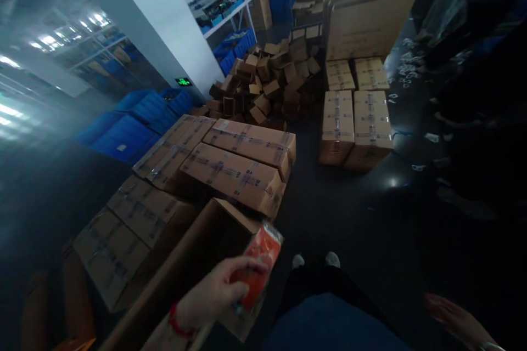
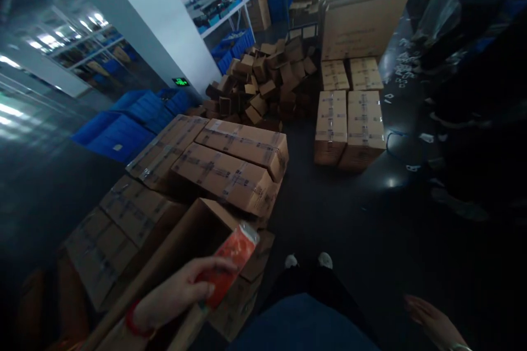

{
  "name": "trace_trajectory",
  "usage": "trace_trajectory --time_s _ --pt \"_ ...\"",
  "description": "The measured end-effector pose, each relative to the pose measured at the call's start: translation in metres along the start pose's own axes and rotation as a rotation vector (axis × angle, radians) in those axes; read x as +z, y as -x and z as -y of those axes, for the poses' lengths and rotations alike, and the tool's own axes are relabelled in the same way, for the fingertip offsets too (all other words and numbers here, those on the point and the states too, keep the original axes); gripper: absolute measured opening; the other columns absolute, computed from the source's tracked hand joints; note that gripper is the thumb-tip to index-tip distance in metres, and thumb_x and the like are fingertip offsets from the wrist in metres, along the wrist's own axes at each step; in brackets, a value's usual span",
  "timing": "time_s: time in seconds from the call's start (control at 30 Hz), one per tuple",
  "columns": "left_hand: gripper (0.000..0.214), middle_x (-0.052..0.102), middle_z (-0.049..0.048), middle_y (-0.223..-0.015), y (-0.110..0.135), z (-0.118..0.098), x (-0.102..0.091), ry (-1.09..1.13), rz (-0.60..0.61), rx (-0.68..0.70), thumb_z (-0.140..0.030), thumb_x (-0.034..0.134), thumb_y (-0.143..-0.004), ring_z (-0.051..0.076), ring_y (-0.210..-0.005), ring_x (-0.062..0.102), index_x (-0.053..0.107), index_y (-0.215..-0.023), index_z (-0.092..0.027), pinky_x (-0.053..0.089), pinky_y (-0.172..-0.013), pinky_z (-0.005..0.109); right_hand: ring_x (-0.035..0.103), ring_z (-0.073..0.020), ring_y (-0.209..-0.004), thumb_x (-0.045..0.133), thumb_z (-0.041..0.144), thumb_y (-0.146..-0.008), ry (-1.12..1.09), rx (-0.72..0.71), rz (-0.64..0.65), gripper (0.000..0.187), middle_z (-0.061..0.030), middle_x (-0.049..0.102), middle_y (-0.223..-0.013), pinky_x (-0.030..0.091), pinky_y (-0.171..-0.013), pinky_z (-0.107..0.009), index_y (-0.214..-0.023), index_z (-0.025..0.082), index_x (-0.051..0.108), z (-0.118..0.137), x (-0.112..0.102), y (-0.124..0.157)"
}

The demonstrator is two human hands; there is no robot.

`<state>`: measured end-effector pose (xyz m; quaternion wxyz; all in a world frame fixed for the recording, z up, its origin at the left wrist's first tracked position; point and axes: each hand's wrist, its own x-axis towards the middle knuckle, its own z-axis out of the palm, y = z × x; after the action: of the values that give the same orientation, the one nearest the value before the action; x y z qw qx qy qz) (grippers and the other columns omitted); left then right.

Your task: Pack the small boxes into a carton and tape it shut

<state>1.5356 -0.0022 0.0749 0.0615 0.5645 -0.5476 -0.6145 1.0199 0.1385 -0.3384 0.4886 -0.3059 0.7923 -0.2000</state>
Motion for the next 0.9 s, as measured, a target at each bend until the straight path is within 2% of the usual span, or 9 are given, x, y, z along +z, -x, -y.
trace_trajectory --time_s 0.13,0.23,0.33,0.47,0.53,0.57,0.67,0.73,0.9 --pt "0.047 0.059 0.0061 -0.108 -0.134 -0.037 -0.047 -0.583 -0.409 0.252 -0.016 0.046 -0.073 0.020 -0.100 0.056 0.054 -0.118 -0.028 0.043 -0.095 0.035 0.064 -0.0327 -0.092 0.056 0.055 -0.044 -0.207 0.165 0.139 0.023 -0.0104 0.072 -0.089 0.052 -0.086 -0.045 -0.060 0.041 0.064 0.002 0.053 -0.003" --pt "0.047 0.057 0.0118 -0.098 -0.245 -0.021 -0.084 -0.917 -0.647 0.197 -0.011 0.045 -0.073 0.025 -0.097 0.054 0.056 -0.118 -0.023 0.042 -0.093 0.042 0.060 -0.0310 -0.104 0.053 0.061 -0.053 -0.042 0.022 0.229 0.042 -0.0064 0.068 -0.107 0.047 -0.097 -0.048 -0.083 0.036 0.068 0.058 0.085 -0.003" --pt "0.046 0.050 0.0157 -0.119 -0.287 0.005 -0.105 -0.979 -0.671 0.183 -0.013 0.046 -0.077 0.030 -0.114 0.046 0.054 -0.120 -0.025 0.034 -0.100 0.048 0.057 -0.0264 -0.110 0.046 0.061 -0.065 0.048 -0.044 0.321 0.052 -0.0050 0.062 -0.120 0.046 -0.099 -0.043 -0.106 0.032 0.062 0.106 0.101 0.001" --pt "0.058 0.023 0.0142 -0.147 -0.234 0.057 -0.103 -0.916 -1.039 0.202 -0.043 0.050 -0.081 0.030 -0.135 0.023 0.035 -0.134 -0.025 0.020 -0.111 0.049 0.055 -0.0239 -0.113 0.038 0.056 -0.075 0.104 -0.001 0.313 0.052 -0.0051 0.059 -0.124 0.044 -0.099 -0.041 -0.116 0.029 0.054 0.134 0.125 0.016" --pt "0.081 0.022 0.0201 -0.147 -0.201 0.091 -0.096 -0.680 -1.360 0.039 -0.052 0.059 -0.071 0.033 -0.137 0.018 0.026 -0.136 -0.015 0.020 -0.112 0.051 0.057 -0.0251 -0.110 0.037 0.050 -0.077 0.124 0.013 0.326 0.050 -0.0090 0.060 -0.121 0.044 -0.098 -0.042 -0.117 0.023 0.054 0.147 0.148 0.028" --pt "0.091 0.020 0.0244 -0.147 -0.189 0.108 -0.093 -0.486 -1.375 -0.077 -0.052 0.062 -0.068 0.034 -0.137 0.017 0.021 -0.136 -0.009 0.020 -0.111 0.052 0.057 -0.0259 -0.109 0.037 0.046 -0.078 0.130 -0.005 0.352 0.050 -0.0115 0.060 -0.121 0.044 -0.098 -0.043 -0.117 0.020 0.054 0.157 0.162 0.035" --pt "0.074 0.046 0.0300 -0.129 -0.174 0.150 -0.088 -0.012 -1.027 -0.260 -0.043 0.058 -0.070 0.034 -0.121 0.045 0.035 -0.125 0.001 0.040 -0.099 0.048 0.059 -0.0254 -0.106 0.039 0.037 -0.078 0.112 -0.129 0.474 0.045 -0.0139 0.062 -0.117 0.045 -0.096 -0.042 -0.113 0.014 0.056 0.198 0.211 0.058" --pt "0.043 0.065 0.0217 -0.097 -0.160 0.164 -0.085 0.088 -0.819 -0.251 -0.034 0.056 -0.068 0.029 -0.094 0.062 0.055 -0.097 -0.002 0.051 -0.082 0.041 0.060 -0.0225 -0.103 0.043 0.035 -0.078 0.085 -0.219 0.523 0.040 -0.0105 0.064 -0.113 0.046 -0.093 -0.038 -0.109 0.017 0.058 0.228 0.239 0.071" --pt "0.034 0.069 0.0095 -0.082 -0.037 0.171 -0.076 0.067 -0.765 -0.345 -0.042 0.055 -0.066 0.026 -0.080 0.065 0.055 -0.086 -0.014 0.053 -0.069 0.036 0.061 -0.0204 -0.097 0.040 0.033 -0.081 0.061 -0.419 0.464 0.035 -0.0084 0.066 -0.106 0.048 -0.089 -0.038 -0.110 0.020 0.057 0.287 0.263 0.094"
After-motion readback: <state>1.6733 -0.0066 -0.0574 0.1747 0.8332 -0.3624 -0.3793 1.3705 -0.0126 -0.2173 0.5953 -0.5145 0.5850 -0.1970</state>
